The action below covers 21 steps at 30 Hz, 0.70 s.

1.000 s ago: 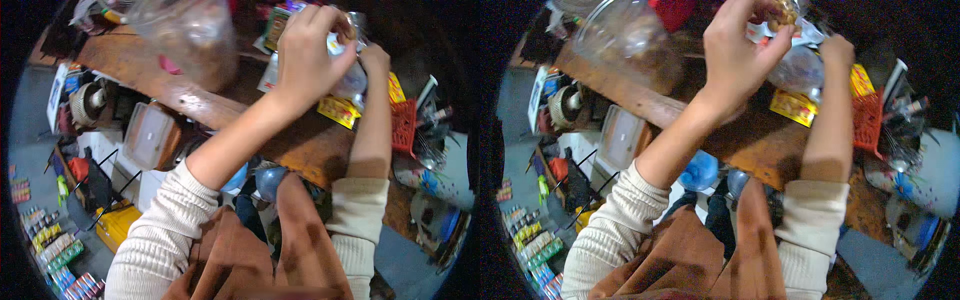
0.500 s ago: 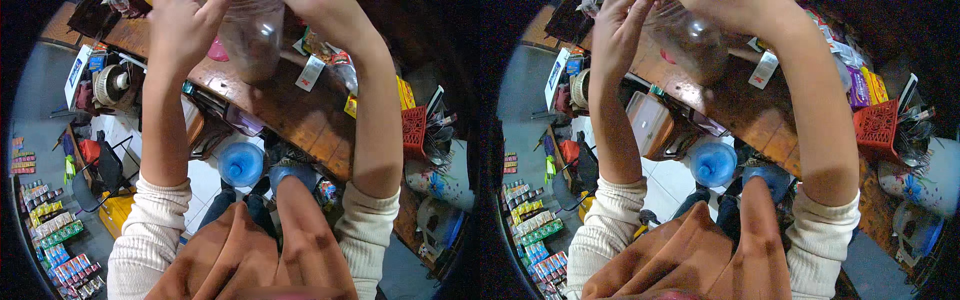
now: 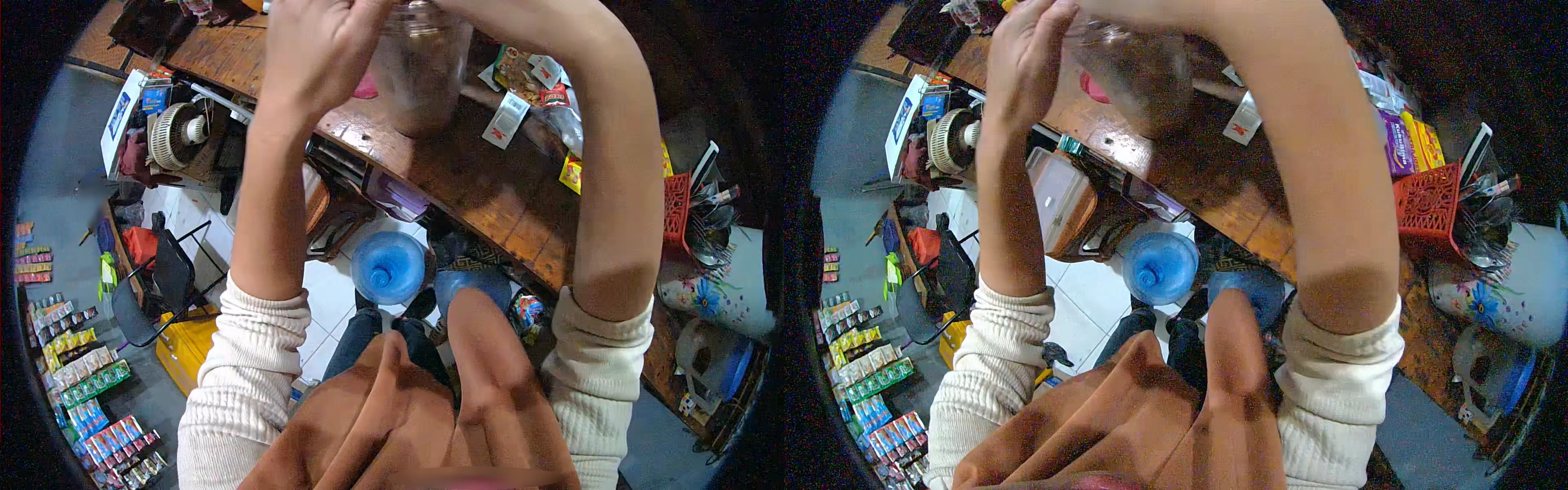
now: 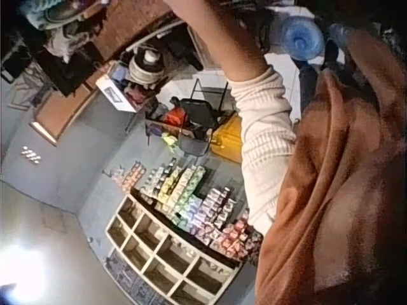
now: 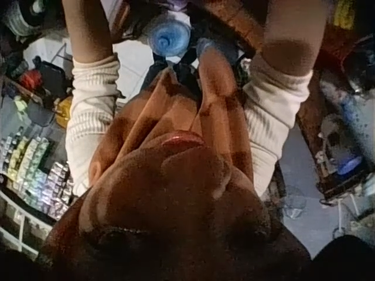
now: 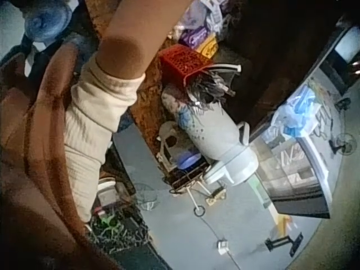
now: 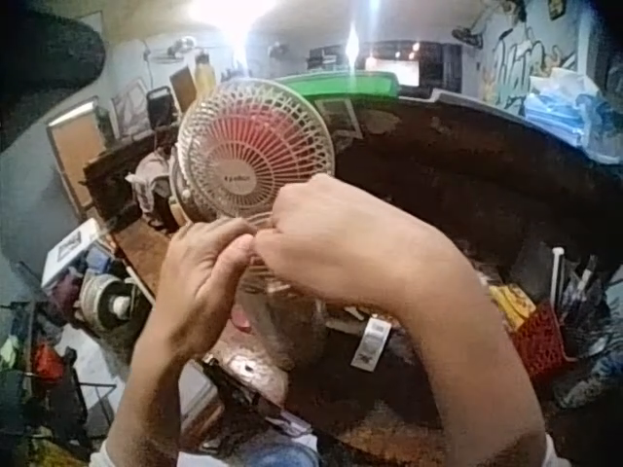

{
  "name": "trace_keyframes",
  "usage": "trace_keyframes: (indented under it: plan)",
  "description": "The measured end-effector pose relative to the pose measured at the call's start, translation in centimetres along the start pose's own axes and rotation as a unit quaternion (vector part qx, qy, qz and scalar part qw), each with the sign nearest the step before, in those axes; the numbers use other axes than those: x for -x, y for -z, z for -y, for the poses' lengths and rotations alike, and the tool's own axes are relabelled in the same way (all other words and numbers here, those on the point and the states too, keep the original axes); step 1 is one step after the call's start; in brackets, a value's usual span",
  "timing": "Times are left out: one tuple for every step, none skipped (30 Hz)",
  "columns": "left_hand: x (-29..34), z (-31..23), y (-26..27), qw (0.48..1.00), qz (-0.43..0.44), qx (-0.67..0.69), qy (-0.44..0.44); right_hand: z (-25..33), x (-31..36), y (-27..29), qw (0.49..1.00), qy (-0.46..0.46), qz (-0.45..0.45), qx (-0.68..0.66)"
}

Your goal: Organizing various packets of instant drinks and snacks into a storage container.

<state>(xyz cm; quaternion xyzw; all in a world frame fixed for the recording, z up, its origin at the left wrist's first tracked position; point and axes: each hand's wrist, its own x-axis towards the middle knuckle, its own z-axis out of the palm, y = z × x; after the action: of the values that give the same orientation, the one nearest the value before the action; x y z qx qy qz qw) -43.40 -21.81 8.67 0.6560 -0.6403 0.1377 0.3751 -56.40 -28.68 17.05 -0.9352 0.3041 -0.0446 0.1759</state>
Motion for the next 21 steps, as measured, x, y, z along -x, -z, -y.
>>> trace_keyframes:
  plan:
    - [-0.2, 0.3, 0.1, 1.000, 0.000, 0.007, -0.002, -1.1, -0.3, -0.1, 0.997, 0.078, 0.009, 0.023]
    - [-0.6, 0.1, 0.4, 0.996, 0.023, -0.053, -0.063, -2.9, -1.4, -0.9, 0.971, 0.203, -0.042, 0.120]
    - [-0.4, 0.9, 1.4, 0.982, 0.055, -0.140, -0.114, -3.0, -2.7, -2.0, 0.969, 0.218, -0.045, 0.105]
    - [-0.1, 2.4, 1.9, 0.976, 0.063, -0.156, -0.136, -3.0, -3.9, -3.0, 0.960, 0.257, -0.060, 0.091]
    - [0.0, 1.4, 1.5, 0.978, 0.061, -0.146, -0.137, -3.6, -4.5, -3.9, 0.955, 0.273, -0.069, 0.097]
    - [-0.4, -1.7, 0.6, 0.998, 0.020, -0.023, -0.062, -5.6, -4.1, -4.8, 0.925, 0.318, -0.210, -0.002]
    - [-0.6, -3.2, 0.1, 0.996, -0.011, 0.088, 0.020, -7.1, -3.9, -6.6, 0.858, 0.364, -0.345, -0.110]
    - [0.9, 1.3, -1.7, 0.989, -0.107, 0.012, -0.104, -7.2, -3.0, -8.3, 0.811, 0.338, -0.420, -0.227]
    - [2.4, 1.7, -3.5, 0.961, -0.266, -0.012, -0.082, -7.6, -2.1, -9.6, 0.807, 0.279, -0.474, -0.216]
    - [7.5, 7.2, -4.0, 0.961, -0.197, -0.123, -0.152, -8.1, -1.6, -9.7, 0.822, 0.238, -0.479, -0.198]
    - [5.9, 0.4, -6.7, 0.898, -0.428, 0.016, -0.100, -11.6, -1.0, -11.1, 0.848, 0.178, -0.473, -0.162]
    - [7.0, -2.0, -8.8, 0.898, -0.428, 0.029, -0.096, -16.0, -0.7, -12.3, 0.856, 0.116, -0.496, -0.086]
    - [8.3, -3.4, -10.2, 0.932, -0.321, 0.065, -0.154, -20.1, -1.0, -12.7, 0.854, 0.058, -0.517, -0.017]
    - [8.7, -4.9, -11.0, 0.950, -0.209, 0.095, -0.212, -23.1, -0.7, -11.9, 0.877, -0.018, -0.480, 0.003]
    - [7.3, -6.2, -13.0, 0.944, -0.201, 0.116, -0.235, -25.8, -0.8, -11.6, 0.895, -0.096, -0.435, 0.022]
    - [5.5, -6.9, -15.2, 0.945, -0.176, 0.171, -0.218, -27.6, -1.2, -10.9, 0.894, -0.154, -0.419, 0.045]
    - [3.5, -7.1, -16.9, 0.956, -0.149, 0.181, -0.179, -28.8, -2.0, -10.4, 0.890, -0.211, -0.399, 0.064]
    - [1.4, -7.3, -18.6, 0.966, -0.122, 0.193, -0.120, -29.7, -2.9, -9.8, 0.891, -0.213, -0.396, 0.063]
    - [-1.1, -6.6, -19.8, 0.979, -0.113, 0.124, -0.114, -29.8, -4.3, -9.0, 0.903, -0.280, -0.318, 0.064]
    - [-3.4, -6.6, -21.9, 0.965, -0.167, 0.160, -0.122, -31.2, -4.9, -7.8, 0.900, -0.355, -0.237, 0.086]
    - [-5.6, -8.0, -23.4, 0.981, -0.066, 0.172, -0.061, -35.5, -6.0, -7.6, 0.893, -0.368, -0.238, 0.095]
